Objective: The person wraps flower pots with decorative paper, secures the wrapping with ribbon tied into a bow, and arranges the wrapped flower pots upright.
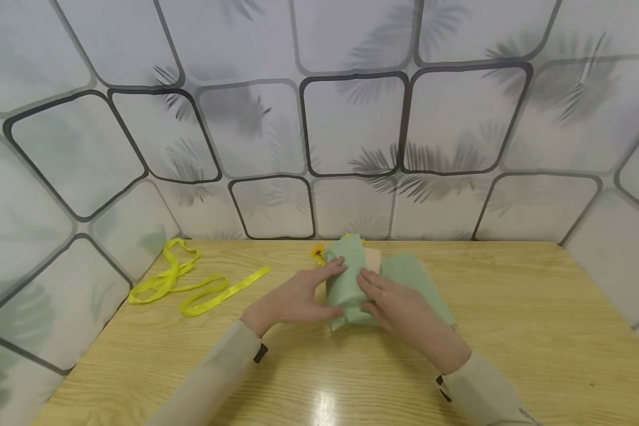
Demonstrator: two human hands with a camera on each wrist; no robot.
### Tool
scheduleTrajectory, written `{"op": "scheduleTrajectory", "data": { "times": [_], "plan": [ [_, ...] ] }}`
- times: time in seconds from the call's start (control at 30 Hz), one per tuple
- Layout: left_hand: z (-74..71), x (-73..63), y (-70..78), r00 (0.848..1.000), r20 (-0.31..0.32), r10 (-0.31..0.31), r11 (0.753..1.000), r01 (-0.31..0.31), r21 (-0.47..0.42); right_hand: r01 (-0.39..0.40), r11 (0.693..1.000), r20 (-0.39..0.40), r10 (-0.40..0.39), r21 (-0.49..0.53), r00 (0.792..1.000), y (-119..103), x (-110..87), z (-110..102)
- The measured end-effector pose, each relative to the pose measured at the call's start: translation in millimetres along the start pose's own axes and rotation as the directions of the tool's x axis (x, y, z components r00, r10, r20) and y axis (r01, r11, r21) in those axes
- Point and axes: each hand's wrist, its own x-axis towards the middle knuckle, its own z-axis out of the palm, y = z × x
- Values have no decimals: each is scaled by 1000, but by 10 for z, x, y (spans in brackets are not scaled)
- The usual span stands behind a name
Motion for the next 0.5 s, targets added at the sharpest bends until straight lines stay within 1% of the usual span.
{"op": "scheduleTrajectory", "data": {
  "times": [0.07,0.23,0.37,0.5],
  "plan": [
    [-8,0,5,1000,1,12,1000,-12,15,6,1000,-11,-6,-2,1000,2,5,14],
    [-11,7,40,998,-52,45,998,-42,56,23,999,-45,-24,-34,999,2,27,56],
    [-2,15,65,995,-79,53,995,-46,92,29,998,-62,-32,-50,998,-9,36,73],
    [14,21,75,995,-83,47,993,-37,115,35,998,-59,-38,-51,998,-23,39,64]
  ]
}}
